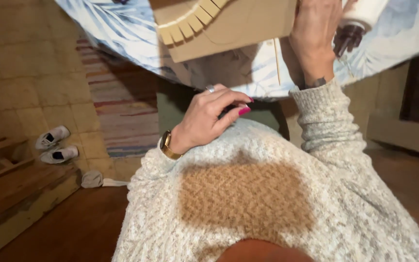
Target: Applying glue to small wooden strips and attaching them to a wooden box structure.
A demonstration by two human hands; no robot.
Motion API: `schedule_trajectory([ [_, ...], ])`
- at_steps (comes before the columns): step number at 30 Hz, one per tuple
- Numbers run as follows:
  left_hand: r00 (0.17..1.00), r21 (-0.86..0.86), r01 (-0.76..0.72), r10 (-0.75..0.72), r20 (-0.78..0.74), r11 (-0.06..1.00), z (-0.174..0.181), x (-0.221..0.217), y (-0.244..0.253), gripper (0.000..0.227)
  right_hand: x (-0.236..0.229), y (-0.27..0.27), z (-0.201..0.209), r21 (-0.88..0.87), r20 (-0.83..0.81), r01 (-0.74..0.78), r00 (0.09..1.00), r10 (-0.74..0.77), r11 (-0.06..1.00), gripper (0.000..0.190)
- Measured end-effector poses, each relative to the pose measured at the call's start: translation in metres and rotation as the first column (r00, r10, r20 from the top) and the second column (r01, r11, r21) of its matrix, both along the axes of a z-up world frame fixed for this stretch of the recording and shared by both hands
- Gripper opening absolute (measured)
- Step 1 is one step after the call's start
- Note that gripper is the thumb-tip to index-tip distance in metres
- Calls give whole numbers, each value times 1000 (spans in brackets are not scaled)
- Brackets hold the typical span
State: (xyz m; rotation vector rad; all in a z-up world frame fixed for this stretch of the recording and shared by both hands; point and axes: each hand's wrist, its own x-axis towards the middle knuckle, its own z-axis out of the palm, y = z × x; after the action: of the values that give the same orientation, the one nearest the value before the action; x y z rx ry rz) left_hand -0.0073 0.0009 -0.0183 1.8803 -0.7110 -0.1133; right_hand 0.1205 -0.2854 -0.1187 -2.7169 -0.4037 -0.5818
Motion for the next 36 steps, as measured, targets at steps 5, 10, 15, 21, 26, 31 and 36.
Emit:
schedule_trajectory([
  [5,1000,-7,3,-3,-5,1000,-4,-1,-1,19,6,19,41,-65,162,-52,985,62,997,24],
  [10,999,-74,18,-21,-45,997,-11,1,-9,19,-2,0,48,112,252,-165,959,132,980,17],
  [15,971,-160,-53,13,-238,986,-6,5,-21,24,-70,28,137,661,18,-130,987,158,739,3],
  [21,990,-259,-41,5,-139,965,-6,10,-38,28,-114,22,113,819,163,-335,914,371,466,31],
  [26,994,-248,-49,22,-111,968,25,-1,-36,28,-125,26,119,799,186,-331,930,317,502,50],
  [31,995,-270,-70,48,-85,960,28,-3,-31,27,-128,37,129,811,167,-314,933,320,493,51],
  [36,992,-274,-95,67,-110,957,30,-3,-32,28,-126,38,121,800,193,-358,914,358,482,54],
])
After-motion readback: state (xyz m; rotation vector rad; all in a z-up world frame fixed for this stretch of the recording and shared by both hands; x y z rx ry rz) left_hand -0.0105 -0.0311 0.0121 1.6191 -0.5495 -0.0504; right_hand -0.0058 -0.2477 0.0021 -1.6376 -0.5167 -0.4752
